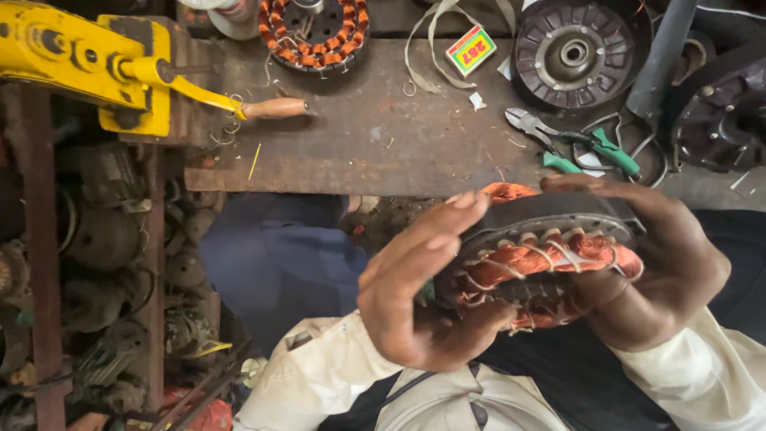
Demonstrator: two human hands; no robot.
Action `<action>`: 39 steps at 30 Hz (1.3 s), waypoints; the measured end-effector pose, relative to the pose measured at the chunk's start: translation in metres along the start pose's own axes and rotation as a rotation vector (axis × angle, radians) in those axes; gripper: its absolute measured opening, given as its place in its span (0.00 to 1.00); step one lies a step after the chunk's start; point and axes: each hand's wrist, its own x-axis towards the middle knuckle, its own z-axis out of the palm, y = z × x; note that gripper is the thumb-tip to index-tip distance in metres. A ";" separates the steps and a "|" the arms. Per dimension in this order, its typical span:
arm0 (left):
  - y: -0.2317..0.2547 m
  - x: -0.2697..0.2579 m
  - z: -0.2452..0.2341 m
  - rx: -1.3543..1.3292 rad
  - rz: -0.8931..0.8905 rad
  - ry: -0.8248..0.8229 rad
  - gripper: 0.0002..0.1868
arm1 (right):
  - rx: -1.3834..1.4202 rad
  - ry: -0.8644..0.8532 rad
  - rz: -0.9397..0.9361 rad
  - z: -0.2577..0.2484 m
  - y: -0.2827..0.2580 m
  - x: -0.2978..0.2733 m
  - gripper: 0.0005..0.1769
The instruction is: The person is repairing a motor stator by hand, using pliers to adjust and secure copper windings within the stator slots. The person rotates the stator to access different sections and uses a small tool to push wires into place.
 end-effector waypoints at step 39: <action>-0.034 -0.008 0.005 -0.373 -0.307 -0.226 0.53 | 0.049 0.341 0.083 -0.014 0.004 -0.011 0.20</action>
